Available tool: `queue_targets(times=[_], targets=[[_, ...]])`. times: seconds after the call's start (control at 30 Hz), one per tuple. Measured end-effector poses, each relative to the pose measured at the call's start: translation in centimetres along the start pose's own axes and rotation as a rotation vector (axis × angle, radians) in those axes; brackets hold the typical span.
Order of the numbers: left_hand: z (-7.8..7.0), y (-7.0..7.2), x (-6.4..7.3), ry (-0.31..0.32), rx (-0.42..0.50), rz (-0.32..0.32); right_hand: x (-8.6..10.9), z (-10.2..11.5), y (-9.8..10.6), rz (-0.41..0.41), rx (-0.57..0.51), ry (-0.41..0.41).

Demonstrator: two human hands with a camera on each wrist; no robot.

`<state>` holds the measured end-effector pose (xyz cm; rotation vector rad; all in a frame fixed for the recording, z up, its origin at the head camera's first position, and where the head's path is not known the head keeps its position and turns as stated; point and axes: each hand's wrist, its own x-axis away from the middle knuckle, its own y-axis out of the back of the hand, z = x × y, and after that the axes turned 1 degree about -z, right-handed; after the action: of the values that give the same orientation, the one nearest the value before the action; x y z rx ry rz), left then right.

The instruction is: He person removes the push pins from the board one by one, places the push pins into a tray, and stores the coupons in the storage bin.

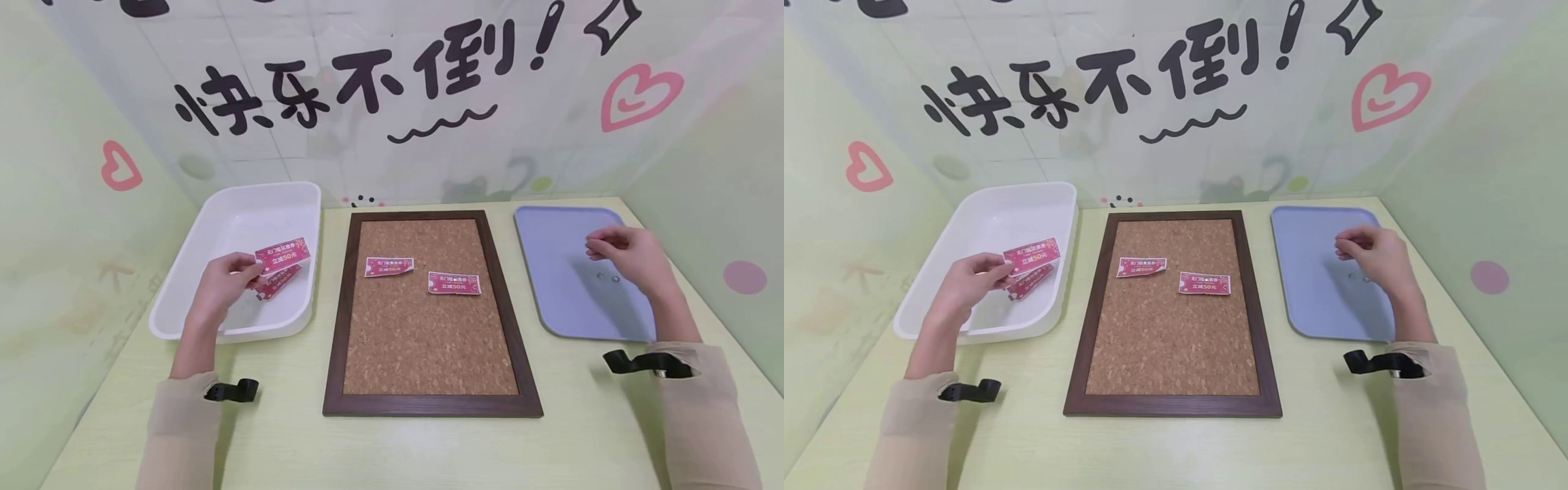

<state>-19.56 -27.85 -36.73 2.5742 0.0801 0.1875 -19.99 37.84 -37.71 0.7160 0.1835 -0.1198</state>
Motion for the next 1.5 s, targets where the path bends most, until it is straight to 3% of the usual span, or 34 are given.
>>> queue_targets(times=[0.27,0.7,0.9,1.3,1.5], targets=[[1.2,0.6,-0.4,0.035,0.032,0.020,0.2,-2.1,0.9,0.005,-0.045,-0.086],[2.1,0.9,-0.8,0.114,-0.018,0.071,0.5,-4.1,1.9,0.013,0.058,-0.182],[2.3,0.7,-1.0,0.148,-0.051,0.107,0.7,-4.9,2.2,0.025,0.062,-0.189],[2.5,0.5,-1.2,0.166,-0.047,0.139,1.1,-5.4,2.7,0.105,0.222,-0.223],[2.4,0.4,-1.2,0.172,-0.062,0.141,1.1,-5.8,2.5,0.116,0.244,-0.229]])
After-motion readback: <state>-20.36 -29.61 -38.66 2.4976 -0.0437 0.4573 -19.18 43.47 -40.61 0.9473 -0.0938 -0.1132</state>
